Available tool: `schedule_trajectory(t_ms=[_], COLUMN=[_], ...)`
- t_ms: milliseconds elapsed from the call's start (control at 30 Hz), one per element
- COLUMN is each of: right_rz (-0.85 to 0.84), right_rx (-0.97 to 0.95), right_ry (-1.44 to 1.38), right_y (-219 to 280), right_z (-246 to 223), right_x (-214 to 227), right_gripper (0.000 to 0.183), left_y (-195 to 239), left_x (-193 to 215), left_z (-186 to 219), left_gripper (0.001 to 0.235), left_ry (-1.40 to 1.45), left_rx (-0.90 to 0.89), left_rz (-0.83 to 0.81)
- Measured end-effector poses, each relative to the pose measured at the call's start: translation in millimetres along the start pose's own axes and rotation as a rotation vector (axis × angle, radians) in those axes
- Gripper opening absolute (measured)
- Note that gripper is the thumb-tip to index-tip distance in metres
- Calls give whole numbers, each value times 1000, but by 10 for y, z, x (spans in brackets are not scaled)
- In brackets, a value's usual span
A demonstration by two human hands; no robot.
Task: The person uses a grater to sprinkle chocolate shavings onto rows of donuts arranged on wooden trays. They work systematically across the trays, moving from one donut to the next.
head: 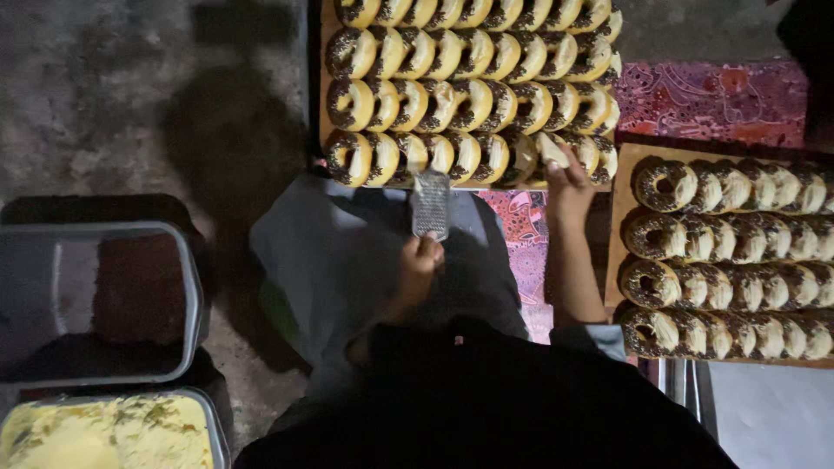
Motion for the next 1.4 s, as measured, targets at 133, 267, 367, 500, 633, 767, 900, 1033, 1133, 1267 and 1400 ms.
schedule_trajectory(t_ms=[133, 267, 367, 500, 633, 767, 900, 1033, 1133, 1267, 1400], right_rz=[12, 42, 49, 52, 102, 100, 49, 61, -134, -192, -234], right_rx=[-15, 4, 59, 74, 39, 72, 96, -58, -190, -235, -250], right_ry=[-176, -147, -63, -69, -7, -34, -175, -338, -655, -721, -752], right_y=[139, 291, 373, 397, 459, 490, 493, 491, 541, 628, 681], right_z=[-112, -230, -330, -370, -307, -286, -311, -213, -143, -82, -3], right_x=[58, 95, 140, 189, 248, 316, 382, 459, 327, 322, 364], right_gripper=[44, 42, 43, 41, 40, 38, 36, 33, 29, 30, 34], left_y=[-365, -637, -600, -661, -756, -687, -595, -426, -277, -268, -303], left_x=[172, 376, 441, 248, 216, 405, 678, 513, 471, 426, 365], left_z=[824, 2210, 3284, 4213, 4221, 3735, 2655, 1125, 289, -302, -431], left_gripper=[33, 34, 32, 33, 31, 30, 29, 29, 30, 26, 22], left_ry=[74, -124, -581, -1163, -1223, -1213, -1143, -908, -989, -1275, -1456], left_rx=[139, -199, -432, -571, -561, -515, -226, 44, 144, 92, 106], left_rz=[-25, 10, 223, 366, 408, 422, 307, -232, -625, -955, -1079])
Point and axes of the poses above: each hand's wrist, its own y-axis away from the middle knuckle, its own x-axis out of the back of the hand, z = x × y, the point moved 9 cm from there along -y, towards the middle knuckle, and after that the axes turned 10 degrees about -x, right-handed, at the moved point
